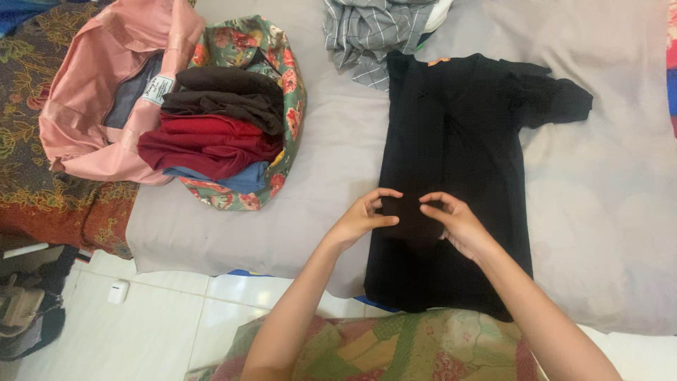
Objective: The person folds a black garment by hand on a bed, places it into a bag, and then lays out and starts folding a checkered shirt.
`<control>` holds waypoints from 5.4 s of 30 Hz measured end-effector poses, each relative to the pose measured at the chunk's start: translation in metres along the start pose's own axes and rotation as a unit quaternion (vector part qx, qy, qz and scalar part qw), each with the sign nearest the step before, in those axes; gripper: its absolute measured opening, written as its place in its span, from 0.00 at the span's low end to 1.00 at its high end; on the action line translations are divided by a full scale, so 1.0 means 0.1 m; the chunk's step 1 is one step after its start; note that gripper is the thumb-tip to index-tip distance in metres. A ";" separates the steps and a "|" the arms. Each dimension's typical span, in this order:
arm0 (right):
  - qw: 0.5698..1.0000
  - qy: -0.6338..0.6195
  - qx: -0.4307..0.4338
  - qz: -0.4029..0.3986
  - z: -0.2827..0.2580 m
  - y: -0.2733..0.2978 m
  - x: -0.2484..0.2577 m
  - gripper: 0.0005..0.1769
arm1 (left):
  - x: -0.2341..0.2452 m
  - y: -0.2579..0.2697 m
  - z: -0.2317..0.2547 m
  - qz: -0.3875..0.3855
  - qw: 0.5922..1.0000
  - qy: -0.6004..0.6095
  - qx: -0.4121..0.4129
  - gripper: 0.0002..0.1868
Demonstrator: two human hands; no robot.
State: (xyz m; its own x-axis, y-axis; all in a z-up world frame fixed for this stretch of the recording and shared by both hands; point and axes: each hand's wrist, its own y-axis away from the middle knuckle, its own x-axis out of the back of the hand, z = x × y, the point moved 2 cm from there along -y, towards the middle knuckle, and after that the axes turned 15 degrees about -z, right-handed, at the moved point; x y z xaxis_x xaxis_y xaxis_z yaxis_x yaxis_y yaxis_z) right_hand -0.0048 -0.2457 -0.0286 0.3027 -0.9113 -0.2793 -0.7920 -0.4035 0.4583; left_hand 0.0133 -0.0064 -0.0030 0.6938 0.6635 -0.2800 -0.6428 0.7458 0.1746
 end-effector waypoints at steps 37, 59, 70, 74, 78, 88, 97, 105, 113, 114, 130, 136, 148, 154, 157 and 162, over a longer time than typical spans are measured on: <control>0.675 0.709 0.137 0.149 0.31 -0.21 -0.42 0.31 | -0.41 -0.45 -0.66 0.230 0.718 -0.656 0.021 0.33; 0.659 0.701 0.164 0.218 0.13 -1.03 0.09 0.30 | 0.33 -1.27 -0.70 0.233 0.688 -0.684 0.064 0.33; 0.615 0.748 0.038 0.246 -0.04 -1.06 -0.09 0.34 | 0.99 -1.76 -0.48 0.237 0.722 -0.647 0.060 0.33; 0.681 0.696 0.090 0.209 0.09 -0.95 -0.36 0.35 | 1.02 -1.81 -0.40 0.209 0.698 -0.685 -0.028 0.34; 0.677 0.698 0.046 0.227 -0.02 -1.04 -0.28 0.36 | 1.01 -1.93 -0.33 0.088 0.706 -0.696 -0.099 0.33; 0.688 0.669 0.029 0.279 -0.09 -1.05 -0.16 0.38 | 1.19 -2.16 -0.30 0.122 0.719 -0.681 -0.060 0.33; 0.687 0.630 -0.030 0.360 -0.11 -0.54 0.23 0.32 | 0.66 -2.37 0.06 0.031 0.667 -0.734 -0.123 0.36; 0.623 0.606 -0.060 0.492 -0.03 -0.01 0.69 0.34 | -0.21 -3.33 0.02 -0.206 0.549 -0.760 -0.282 0.25; 0.744 0.454 -0.057 0.487 -0.22 0.33 0.68 0.22 | -0.29 -3.92 0.05 -0.160 0.416 -0.861 -0.246 0.08; 0.750 0.444 -0.053 0.488 -0.22 0.35 0.65 0.21 | -0.28 -3.92 0.10 -0.139 0.423 -0.854 -0.268 0.08; 0.732 0.599 0.019 0.323 -0.11 -0.08 -0.16 0.17 | 0.40 -3.02 1.03 -0.094 0.492 -0.811 -0.302 0.17; 0.751 0.604 -0.014 0.267 -0.09 -0.35 -0.27 0.20 | 0.82 -2.81 0.91 -0.057 0.539 -0.801 -0.254 0.19; 0.757 0.605 -0.111 0.222 -0.37 -0.46 -0.33 0.15 | 1.10 -2.86 0.33 0.076 0.726 -0.664 -0.163 0.16; 0.715 0.617 0.025 0.327 -0.48 -0.77 0.12 0.26 | 0.81 -2.66 0.15 -0.020 0.665 -0.713 -0.221 0.23; 0.702 0.624 0.061 0.338 -0.35 -0.93 0.25 0.33 | 0.84 -2.52 -0.03 -0.015 0.686 -0.697 -0.211 0.28; 0.688 0.651 0.009 0.321 -0.19 -0.98 0.32 0.34 | 0.81 -2.35 -0.20 0.041 0.691 -0.705 -0.155 0.31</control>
State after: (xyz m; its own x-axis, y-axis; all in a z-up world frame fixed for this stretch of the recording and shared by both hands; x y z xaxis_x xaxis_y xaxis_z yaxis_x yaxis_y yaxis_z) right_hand 0.0931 -0.2364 -0.0662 0.0960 -0.2069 0.9736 -0.9869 0.1075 0.1201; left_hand 0.2133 -0.1290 -0.0858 0.1369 0.2636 0.9549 -0.5860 0.7987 -0.1365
